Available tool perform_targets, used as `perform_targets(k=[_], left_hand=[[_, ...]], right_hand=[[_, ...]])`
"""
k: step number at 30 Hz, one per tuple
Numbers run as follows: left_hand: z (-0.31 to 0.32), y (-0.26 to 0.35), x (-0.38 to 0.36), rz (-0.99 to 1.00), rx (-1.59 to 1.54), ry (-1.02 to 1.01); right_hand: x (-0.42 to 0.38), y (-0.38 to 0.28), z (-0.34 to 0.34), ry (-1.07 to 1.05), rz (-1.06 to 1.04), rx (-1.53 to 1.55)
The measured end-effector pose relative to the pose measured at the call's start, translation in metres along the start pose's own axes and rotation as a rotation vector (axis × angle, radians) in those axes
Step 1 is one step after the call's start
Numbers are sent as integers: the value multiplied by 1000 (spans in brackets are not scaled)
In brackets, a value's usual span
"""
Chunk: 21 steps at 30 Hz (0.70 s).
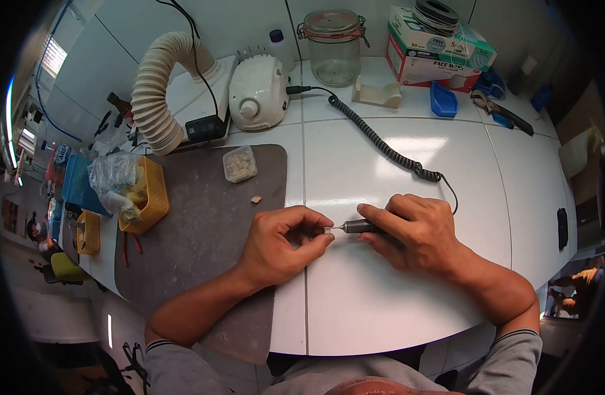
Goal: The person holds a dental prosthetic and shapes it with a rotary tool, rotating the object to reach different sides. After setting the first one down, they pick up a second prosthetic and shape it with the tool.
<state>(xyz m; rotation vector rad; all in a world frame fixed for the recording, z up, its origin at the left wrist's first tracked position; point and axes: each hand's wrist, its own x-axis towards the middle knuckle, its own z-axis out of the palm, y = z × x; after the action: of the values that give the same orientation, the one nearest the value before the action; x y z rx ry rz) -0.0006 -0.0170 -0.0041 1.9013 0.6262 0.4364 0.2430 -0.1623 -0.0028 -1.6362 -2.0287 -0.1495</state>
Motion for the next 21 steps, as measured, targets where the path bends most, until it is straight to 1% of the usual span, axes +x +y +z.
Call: perform_targets(k=[11, 17, 21], left_hand=[[0, 0, 0, -9, -25, 3], [-3, 0, -1, -30, -52, -41], [-1, -3, -1, -6, -84, -13]], right_hand=[[0, 0, 1, -2, -5, 0], [0, -1, 0, -8, 5, 7], [1, -1, 0, -3, 10, 14]])
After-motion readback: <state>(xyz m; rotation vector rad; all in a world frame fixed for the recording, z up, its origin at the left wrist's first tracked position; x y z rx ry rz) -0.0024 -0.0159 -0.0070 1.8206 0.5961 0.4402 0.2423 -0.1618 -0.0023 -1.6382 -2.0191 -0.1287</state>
